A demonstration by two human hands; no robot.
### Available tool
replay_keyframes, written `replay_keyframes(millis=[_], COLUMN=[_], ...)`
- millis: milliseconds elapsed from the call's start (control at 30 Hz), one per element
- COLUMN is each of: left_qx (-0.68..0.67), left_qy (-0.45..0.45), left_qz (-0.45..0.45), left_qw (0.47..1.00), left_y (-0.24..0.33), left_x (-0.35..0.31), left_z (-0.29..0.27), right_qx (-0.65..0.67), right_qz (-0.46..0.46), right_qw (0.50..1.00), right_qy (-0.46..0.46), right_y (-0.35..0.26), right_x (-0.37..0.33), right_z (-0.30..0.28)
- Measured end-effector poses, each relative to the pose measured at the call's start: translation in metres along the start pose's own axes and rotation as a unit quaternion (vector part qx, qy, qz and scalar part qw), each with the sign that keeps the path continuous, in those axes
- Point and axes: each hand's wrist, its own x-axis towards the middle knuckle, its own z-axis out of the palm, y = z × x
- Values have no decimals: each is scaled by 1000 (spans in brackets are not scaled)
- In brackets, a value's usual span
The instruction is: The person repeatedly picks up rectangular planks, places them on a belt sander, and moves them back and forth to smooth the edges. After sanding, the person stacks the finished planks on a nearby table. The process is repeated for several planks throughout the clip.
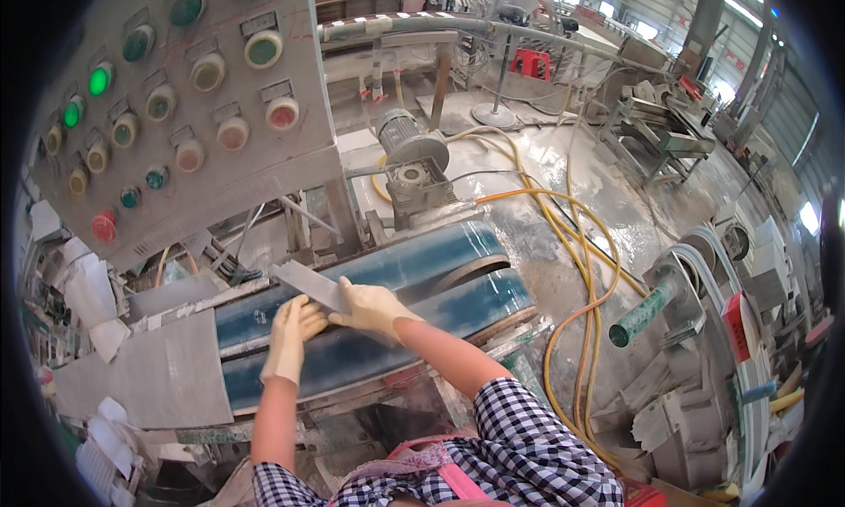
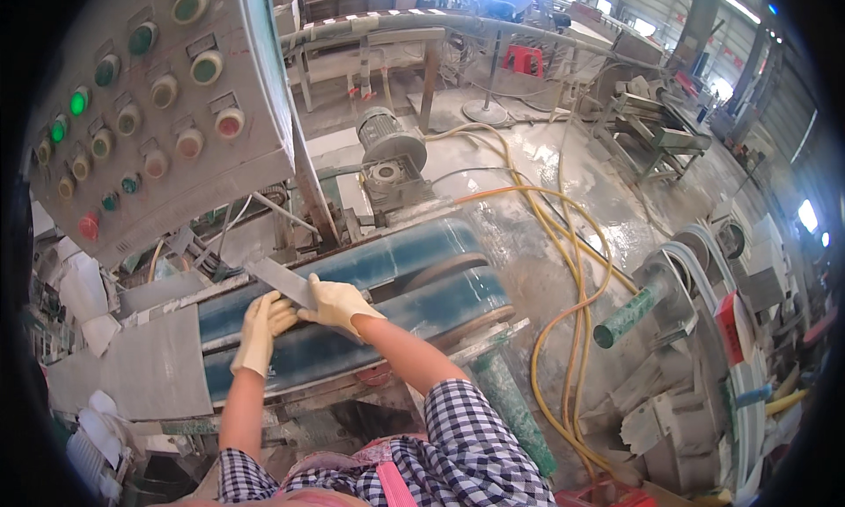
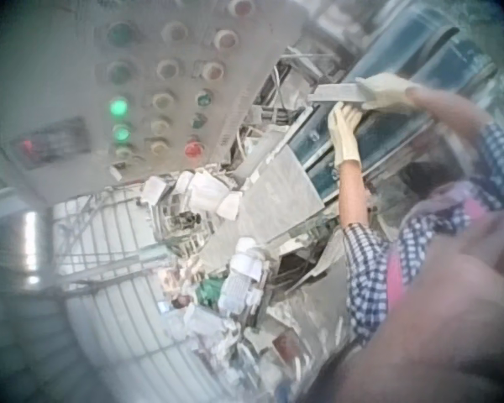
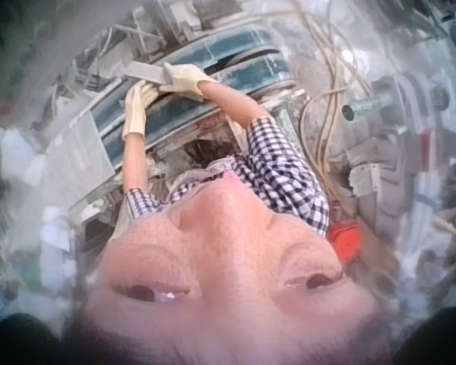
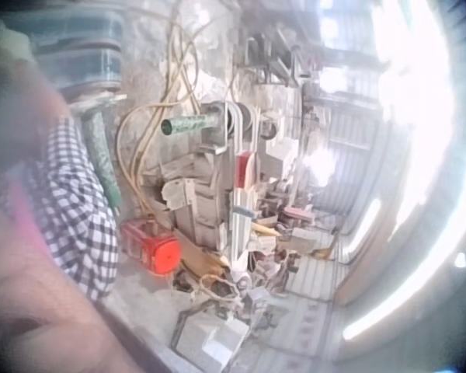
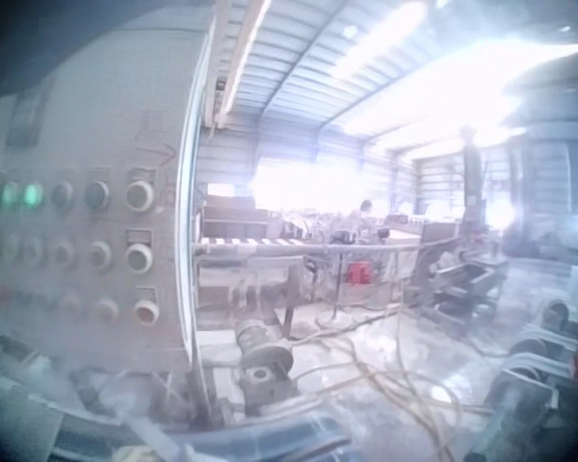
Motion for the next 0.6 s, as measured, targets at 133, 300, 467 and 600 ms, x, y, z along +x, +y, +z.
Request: replay_keyframes(millis=[133, 300, 467, 600], left_qx=[530, 715, 697, 698], left_qy=[162, 307, 310, 269], left_qz=[139, -88, -208, -246], left_qw=[821, 622, 612, 616], left_y=[5, 7, 25, 42], left_x=[25, 8, -4, 2], left_z=[-100, -210, -215, -221], right_qx=[-13, -18, -18, -21], right_qz=[7, 8, 7, 21], right_qw=[1000, 1000, 1000, 999], right_qy=[-13, -3, -14, -22], right_y=[-5, -6, -3, -5], right_x=[-1, 2, 4, 4], right_z=[-3, -4, -7, -11])
